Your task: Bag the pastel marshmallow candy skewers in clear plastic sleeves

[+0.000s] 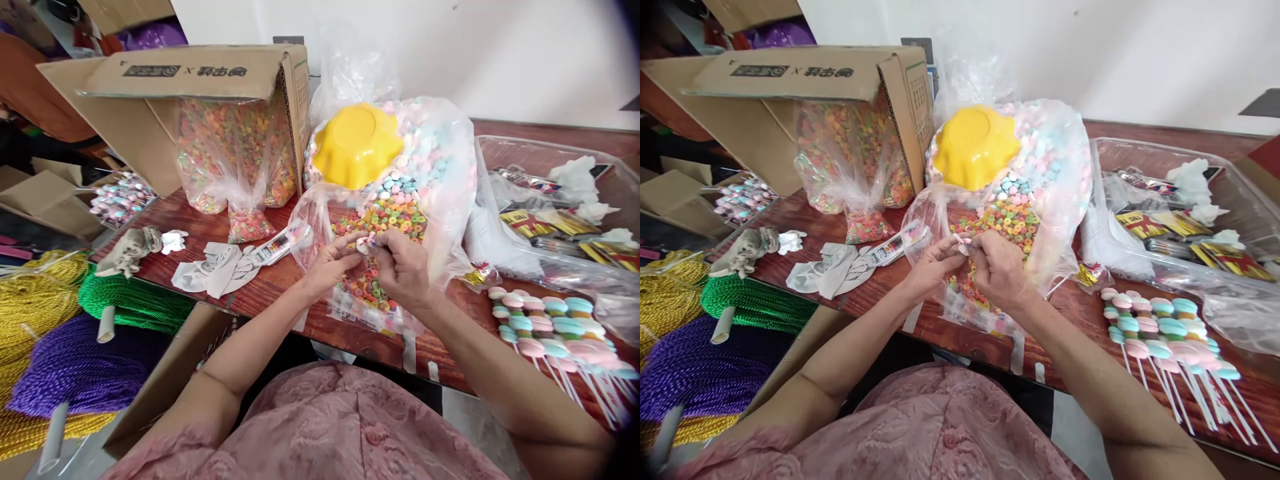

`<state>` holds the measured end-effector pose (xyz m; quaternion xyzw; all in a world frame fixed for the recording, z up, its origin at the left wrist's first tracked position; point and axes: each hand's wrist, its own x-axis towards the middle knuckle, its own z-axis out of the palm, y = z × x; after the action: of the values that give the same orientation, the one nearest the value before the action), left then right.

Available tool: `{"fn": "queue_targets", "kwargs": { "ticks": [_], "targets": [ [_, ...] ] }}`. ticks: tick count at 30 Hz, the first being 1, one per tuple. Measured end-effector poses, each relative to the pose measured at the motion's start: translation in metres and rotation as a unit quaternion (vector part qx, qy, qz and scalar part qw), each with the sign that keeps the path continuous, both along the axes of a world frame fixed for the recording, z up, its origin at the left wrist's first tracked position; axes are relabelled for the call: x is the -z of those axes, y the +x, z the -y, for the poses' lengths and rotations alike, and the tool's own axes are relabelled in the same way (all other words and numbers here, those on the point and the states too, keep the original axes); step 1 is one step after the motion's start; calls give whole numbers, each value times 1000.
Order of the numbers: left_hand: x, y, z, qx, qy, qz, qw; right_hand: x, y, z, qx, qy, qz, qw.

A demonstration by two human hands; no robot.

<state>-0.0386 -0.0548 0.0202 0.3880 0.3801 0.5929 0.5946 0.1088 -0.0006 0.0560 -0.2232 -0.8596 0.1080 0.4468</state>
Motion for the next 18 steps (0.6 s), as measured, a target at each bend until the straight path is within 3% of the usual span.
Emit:
{"fn": "queue_targets", "kwargs": {
  "ticks": [5,9,11,14,16,18],
  "targets": [
    [-19,-17,-11,-13,34,91,995,15,-4,28,-62,-174,14,983],
    [-24,-26,-5,11,59,126,990,23,-6,20,-51,-245,34,967],
    [-20,-28,1,-6,53,139,989,22,-9,10,-14,-216,27,976],
    [-12,-28,9,-26,9,150,988,17,-17,-1,20,-68,39,997],
    [-7,-27,13,23,-17,140,990,14,-23,-3,29,31,48,998],
    [-2,-26,16,80,-20,106,991,12,-28,-3,30,78,53,995]
  ]
}}
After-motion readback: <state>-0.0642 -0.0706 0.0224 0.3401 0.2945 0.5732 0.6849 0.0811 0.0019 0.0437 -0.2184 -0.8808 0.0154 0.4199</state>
